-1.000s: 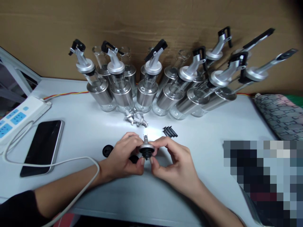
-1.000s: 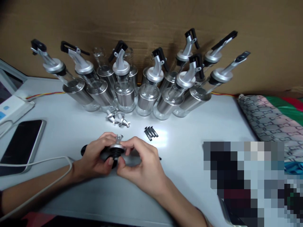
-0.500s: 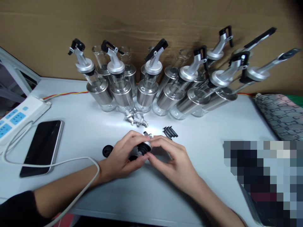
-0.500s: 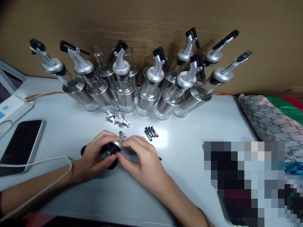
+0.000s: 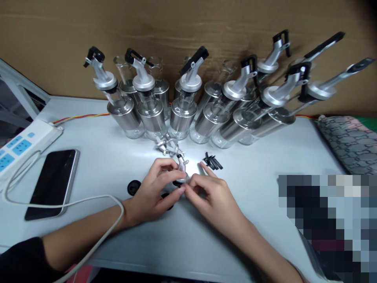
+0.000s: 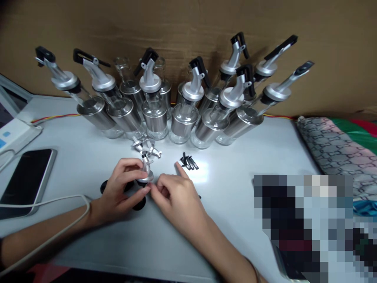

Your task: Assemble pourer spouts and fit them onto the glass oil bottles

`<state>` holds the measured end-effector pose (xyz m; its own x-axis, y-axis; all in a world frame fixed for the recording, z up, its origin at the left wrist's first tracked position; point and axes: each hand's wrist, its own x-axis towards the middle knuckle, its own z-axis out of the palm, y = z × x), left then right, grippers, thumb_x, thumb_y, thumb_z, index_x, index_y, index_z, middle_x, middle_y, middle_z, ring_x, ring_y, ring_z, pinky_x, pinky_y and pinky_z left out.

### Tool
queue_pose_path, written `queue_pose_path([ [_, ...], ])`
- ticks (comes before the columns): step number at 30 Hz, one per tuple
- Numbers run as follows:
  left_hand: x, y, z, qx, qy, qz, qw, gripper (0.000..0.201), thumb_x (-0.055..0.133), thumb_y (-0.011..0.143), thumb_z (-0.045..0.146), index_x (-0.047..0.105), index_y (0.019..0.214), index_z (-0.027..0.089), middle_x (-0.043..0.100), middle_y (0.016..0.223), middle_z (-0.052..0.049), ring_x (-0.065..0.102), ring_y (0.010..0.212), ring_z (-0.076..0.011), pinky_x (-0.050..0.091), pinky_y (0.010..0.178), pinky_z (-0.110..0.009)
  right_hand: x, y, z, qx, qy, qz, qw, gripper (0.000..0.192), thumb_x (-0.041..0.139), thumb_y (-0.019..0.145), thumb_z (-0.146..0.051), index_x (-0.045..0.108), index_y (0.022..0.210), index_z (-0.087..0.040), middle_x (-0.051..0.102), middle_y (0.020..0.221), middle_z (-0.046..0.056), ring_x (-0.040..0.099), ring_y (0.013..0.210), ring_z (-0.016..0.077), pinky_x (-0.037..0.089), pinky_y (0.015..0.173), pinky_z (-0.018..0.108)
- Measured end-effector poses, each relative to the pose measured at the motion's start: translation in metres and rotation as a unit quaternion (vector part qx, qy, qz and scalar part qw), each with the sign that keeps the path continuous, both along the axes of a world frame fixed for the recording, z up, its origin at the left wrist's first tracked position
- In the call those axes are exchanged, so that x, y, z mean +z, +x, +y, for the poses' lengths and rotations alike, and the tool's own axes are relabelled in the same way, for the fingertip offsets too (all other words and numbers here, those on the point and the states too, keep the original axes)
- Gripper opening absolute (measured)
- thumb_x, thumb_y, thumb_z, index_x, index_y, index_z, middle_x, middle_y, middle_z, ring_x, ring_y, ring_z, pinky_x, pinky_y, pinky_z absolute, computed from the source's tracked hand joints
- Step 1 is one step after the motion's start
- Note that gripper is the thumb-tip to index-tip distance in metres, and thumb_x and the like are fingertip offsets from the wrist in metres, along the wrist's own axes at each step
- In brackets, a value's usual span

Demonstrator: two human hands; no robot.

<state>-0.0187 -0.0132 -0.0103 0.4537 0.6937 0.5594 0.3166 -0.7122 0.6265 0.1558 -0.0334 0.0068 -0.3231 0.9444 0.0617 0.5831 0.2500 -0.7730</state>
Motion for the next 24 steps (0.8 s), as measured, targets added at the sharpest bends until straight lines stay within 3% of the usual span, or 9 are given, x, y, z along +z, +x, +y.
queue_pose_path([
  [3, 0.0, 0.001, 0.0, -0.002, -0.007, -0.001, 1.0, 0.026, 0.053, 0.086, 0.011, 0.048, 0.11, 0.019, 0.047, 0.103, -0.007, 0.051, 0.098, -0.0151, 0.05, 0.082, -0.027, 0.004, 0.011, 0.006, -0.052, 0.026, -0.027, 0.998, 0.018, 0.05, 0.086, -0.021, 0.053, 0.068, -0.019, 0.058, 0.061, -0.004, 0.055, 0.056, 0.0107, 0.045, 0.088, 0.037],
  [7, -0.001, 0.001, -0.001, -0.005, -0.022, -0.004, 1.0, 0.027, 0.05, 0.083, 0.004, 0.049, 0.106, 0.018, 0.049, 0.108, -0.008, 0.052, 0.103, -0.0153, 0.048, 0.086, -0.028, 0.001, 0.029, 0.017, -0.128, 0.034, -0.123, 0.983, 0.008, 0.055, 0.08, -0.019, 0.063, 0.082, -0.018, 0.065, 0.072, 0.002, 0.062, 0.071, 0.0182, 0.044, 0.068, 0.031],
  [15, 0.0, 0.0, -0.001, -0.015, -0.03, -0.008, 0.999, 0.026, 0.05, 0.081, 0.004, 0.049, 0.102, 0.019, 0.051, 0.097, -0.005, 0.053, 0.092, -0.0142, 0.049, 0.081, -0.028, -0.008, 0.041, 0.021, -0.165, 0.023, -0.203, 0.965, 0.01, 0.059, 0.076, -0.015, 0.067, 0.08, -0.018, 0.066, 0.075, 0.003, 0.063, 0.075, 0.0217, 0.044, 0.07, 0.034],
  [20, 0.001, 0.0, -0.002, 0.013, -0.033, 0.021, 0.999, 0.025, 0.048, 0.079, 0.003, 0.05, 0.098, 0.02, 0.042, 0.091, -0.004, 0.049, 0.082, -0.0127, 0.05, 0.073, -0.025, -0.011, 0.044, 0.021, -0.153, 0.024, -0.211, 0.965, 0.012, 0.059, 0.075, -0.012, 0.068, 0.08, -0.018, 0.066, 0.076, 0.003, 0.063, 0.074, 0.0216, 0.044, 0.068, 0.034],
  [24, 0.0, -0.002, -0.001, -0.007, -0.055, 0.019, 0.998, 0.033, 0.04, 0.075, -0.004, 0.047, 0.097, 0.02, 0.045, 0.094, -0.004, 0.05, 0.085, -0.0128, 0.049, 0.073, -0.025, -0.004, 0.044, 0.019, -0.166, 0.064, -0.167, 0.97, 0.007, 0.059, 0.079, -0.017, 0.066, 0.081, -0.019, 0.065, 0.074, 0.003, 0.061, 0.072, 0.02, 0.042, 0.066, 0.032],
])
